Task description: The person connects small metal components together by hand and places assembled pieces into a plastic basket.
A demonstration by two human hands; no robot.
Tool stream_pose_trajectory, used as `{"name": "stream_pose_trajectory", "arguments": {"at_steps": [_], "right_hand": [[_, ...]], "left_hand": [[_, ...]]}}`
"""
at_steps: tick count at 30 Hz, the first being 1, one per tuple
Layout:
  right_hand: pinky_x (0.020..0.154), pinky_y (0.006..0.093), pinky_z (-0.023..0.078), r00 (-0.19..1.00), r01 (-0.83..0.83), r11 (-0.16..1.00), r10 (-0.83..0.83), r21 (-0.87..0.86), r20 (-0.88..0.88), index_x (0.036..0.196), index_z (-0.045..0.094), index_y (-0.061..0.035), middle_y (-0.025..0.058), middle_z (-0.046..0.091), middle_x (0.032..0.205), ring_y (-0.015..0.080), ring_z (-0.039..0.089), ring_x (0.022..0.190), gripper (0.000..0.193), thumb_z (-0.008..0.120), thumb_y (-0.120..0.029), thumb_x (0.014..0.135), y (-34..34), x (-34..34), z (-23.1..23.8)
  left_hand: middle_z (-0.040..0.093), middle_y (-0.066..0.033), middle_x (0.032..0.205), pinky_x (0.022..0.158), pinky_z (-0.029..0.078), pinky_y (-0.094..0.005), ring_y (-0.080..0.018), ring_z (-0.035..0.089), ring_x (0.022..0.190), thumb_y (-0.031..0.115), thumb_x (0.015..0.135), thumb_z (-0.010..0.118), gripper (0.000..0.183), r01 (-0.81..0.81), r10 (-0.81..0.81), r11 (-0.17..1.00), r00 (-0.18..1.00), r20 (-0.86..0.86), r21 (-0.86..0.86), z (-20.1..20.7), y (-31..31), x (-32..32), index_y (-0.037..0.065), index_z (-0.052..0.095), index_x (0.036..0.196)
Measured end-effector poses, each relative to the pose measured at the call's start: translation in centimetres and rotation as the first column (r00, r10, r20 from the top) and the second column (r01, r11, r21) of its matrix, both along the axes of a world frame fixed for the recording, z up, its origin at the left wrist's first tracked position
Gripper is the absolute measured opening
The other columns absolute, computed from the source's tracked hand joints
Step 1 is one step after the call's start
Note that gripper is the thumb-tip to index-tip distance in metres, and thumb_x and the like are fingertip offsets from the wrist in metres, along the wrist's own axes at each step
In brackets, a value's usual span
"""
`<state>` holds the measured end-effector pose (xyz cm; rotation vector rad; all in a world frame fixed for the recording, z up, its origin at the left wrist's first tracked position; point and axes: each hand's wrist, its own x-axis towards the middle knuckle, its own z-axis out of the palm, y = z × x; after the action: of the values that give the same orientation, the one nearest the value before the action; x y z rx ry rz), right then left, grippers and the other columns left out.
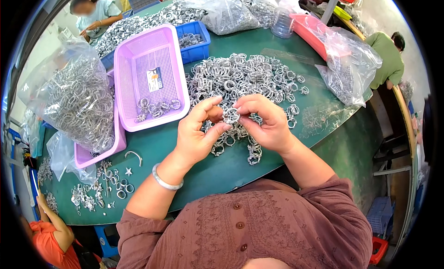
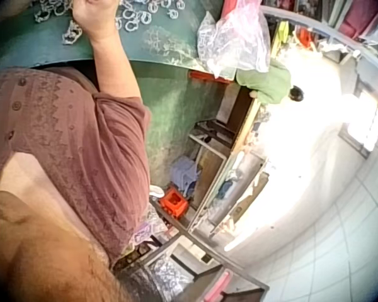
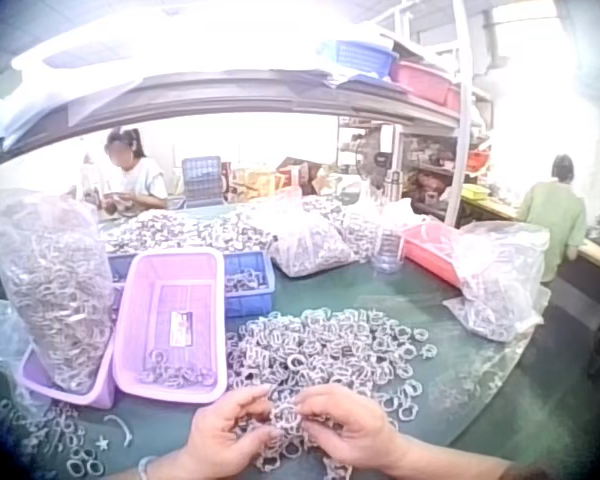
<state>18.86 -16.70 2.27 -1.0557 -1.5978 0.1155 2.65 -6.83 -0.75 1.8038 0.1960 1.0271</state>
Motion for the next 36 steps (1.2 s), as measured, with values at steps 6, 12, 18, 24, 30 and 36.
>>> {"name": "stream_pose_trajectory", "arguments": {"at_steps": [6,12,18,24,30,36], "right_hand": [[0.067,0.0272,0.049,0.999,-0.011,1.0,0.011,-0.014,-0.032,0.094,0.057,-0.0002,0.0114,0.06,0.093,0.0187,0.06,0.077,0.026,0.061,0.012,0.071,-0.1,-0.1,-0.2],[0.068,0.0271,0.049,0.994,-0.025,0.999,0.022,-0.029,-0.11,0.099,0.057,-0.0008,0.0098,0.059,0.093,0.017,0.059,0.076,0.031,0.06,0.013,0.071,-0.2,-0.2,-0.6],[0.068,0.0273,0.049,0.996,-0.024,0.999,0.022,-0.023,-0.091,0.099,0.058,-0.0009,0.0101,0.059,0.093,0.0177,0.06,0.077,0.031,0.06,0.013,0.071,-0.1,-0.2,-0.5],[0.072,0.0313,0.05,0.999,0.01,0.999,-0.012,0.035,0.053,0.093,0.058,-0.0011,0.0126,0.061,0.094,0.0255,0.062,0.084,0.027,0.061,0.011,0.069,-0.2,0.2,-0.1],[0.072,0.0325,0.051,0.991,0.054,0.998,-0.059,0.043,0.121,0.091,0.059,-0.0014,0.0128,0.062,0.095,0.0269,0.062,0.085,0.025,0.063,0.01,0.069,-0.1,0.3,-0.2],[0.071,0.0321,0.051,0.989,0.062,0.997,-0.067,0.037,0.135,0.09,0.059,-0.0016,0.0125,0.063,0.095,0.0265,0.062,0.084,0.024,0.064,0.009,0.069,-0.2,0.3,-0.4]], "left_hand": [[0.064,-0.0073,0.091,0.076,0.049,-0.0273,-0.0127,0.06,0.082,0.001,0.074,0.071,0.056,0.021,-0.021,1.0,1.0,0.023,0.001,0.0,0.0,0.1,0.002,0.048,0.126],[0.064,-0.0076,0.091,0.076,0.049,-0.0273,-0.013,0.06,0.083,0.001,0.074,0.071,0.057,0.004,-0.004,0.999,1.0,0.012,0.034,0.0,0.0,0.1,0.003,0.048,0.126],[0.064,-0.0078,0.092,0.076,0.049,-0.0277,-0.0134,0.06,0.082,0.002,0.074,0.071,0.057,-0.006,0.005,0.999,1.0,0.012,0.054,-0.1,0.2,0.1,0.003,0.047,0.126],[0.064,-0.0079,0.088,0.074,0.05,-0.0281,-0.0151,0.061,0.08,0.001,0.071,0.073,0.058,-0.071,0.072,0.984,0.997,0.0,0.162,0.7,-0.1,-0.1,0.003,0.05,0.124],[0.062,-0.0076,0.082,0.068,0.049,-0.03,-0.02,0.06,0.074,-0.001,0.065,0.074,0.06,-0.162,0.172,0.913,0.985,0.007,0.374,1.6,-0.2,-0.1,0.005,0.053,0.121],[0.062,-0.007,0.081,0.066,0.048,-0.0307,-0.0208,0.059,0.073,-0.001,0.065,0.074,0.06,-0.166,0.174,0.91,0.985,0.014,0.38,1.6,-0.4,-0.1,0.006,0.053,0.12]]}}
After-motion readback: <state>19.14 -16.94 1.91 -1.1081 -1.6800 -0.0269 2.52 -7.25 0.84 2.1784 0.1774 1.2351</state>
